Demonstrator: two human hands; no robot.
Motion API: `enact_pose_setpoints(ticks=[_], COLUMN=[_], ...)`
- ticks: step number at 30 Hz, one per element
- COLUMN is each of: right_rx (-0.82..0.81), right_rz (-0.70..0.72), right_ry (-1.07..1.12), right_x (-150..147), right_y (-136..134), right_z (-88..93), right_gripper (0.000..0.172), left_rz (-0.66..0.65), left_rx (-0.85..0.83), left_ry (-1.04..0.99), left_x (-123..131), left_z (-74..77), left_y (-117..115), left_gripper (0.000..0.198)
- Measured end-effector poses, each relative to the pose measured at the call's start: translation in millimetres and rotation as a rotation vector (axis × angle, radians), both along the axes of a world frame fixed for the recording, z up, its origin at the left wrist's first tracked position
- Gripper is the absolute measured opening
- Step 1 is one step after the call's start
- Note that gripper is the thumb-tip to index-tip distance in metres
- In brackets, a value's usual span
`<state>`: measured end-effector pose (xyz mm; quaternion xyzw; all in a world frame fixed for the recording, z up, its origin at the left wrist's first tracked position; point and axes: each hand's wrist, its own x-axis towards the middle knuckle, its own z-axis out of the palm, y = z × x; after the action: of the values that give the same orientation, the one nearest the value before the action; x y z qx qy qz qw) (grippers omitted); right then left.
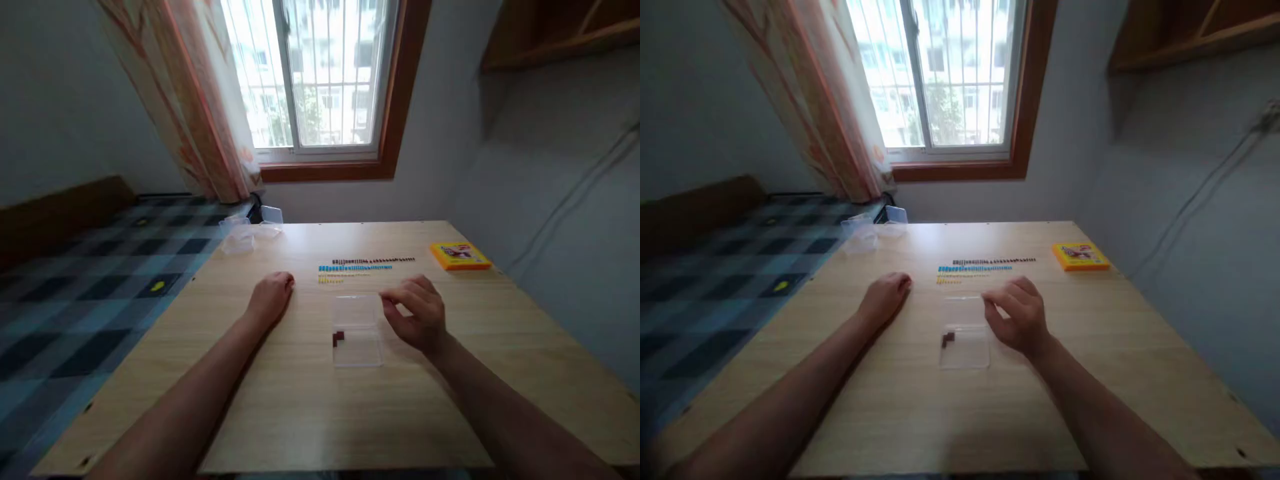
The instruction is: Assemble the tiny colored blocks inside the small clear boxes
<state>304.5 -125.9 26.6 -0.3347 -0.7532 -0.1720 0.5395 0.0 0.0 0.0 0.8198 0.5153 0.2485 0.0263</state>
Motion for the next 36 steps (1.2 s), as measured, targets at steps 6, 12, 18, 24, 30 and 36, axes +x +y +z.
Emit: enact_pose_setpoints(ticks=[6,12,18,24,30,36], right_rx=[-0.015,-0.117,-0.203,-0.265,-0.303,-0.366], right_rz=[0.040,0.167,0.260,0.321,0.343,0.314], right_ry=[-0.018,-0.104,-0.169,-0.154,-0.102,-0.153], right_x=[-5,-19,-29,-29,-34,-27], right_y=[-8,-18,-21,-20,-23,-25], right_z=[4.8,5.3,3.5,2.9,-2.0,0.7], right_gripper=[0.019,0.023,0.016,0.010,0.011,0.009], left_rz=[-0.052,-0.424,-0.583,-0.577,-0.581,-0.627], left_rx=[0.041,-0.028,-0.132,-0.200,-0.252,-0.224], left_ry=[-0.089,-0.523,-0.615,-0.669,-0.643,-0.543], left_x=[10,43,54,52,54,45], left_z=[26.5,50.4,34.6,23.2,21.0,31.1], left_y=[-30,-97,-122,-121,-122,-115], left_gripper=[0.020,0.005,0.004,0.004,0.004,0.010])
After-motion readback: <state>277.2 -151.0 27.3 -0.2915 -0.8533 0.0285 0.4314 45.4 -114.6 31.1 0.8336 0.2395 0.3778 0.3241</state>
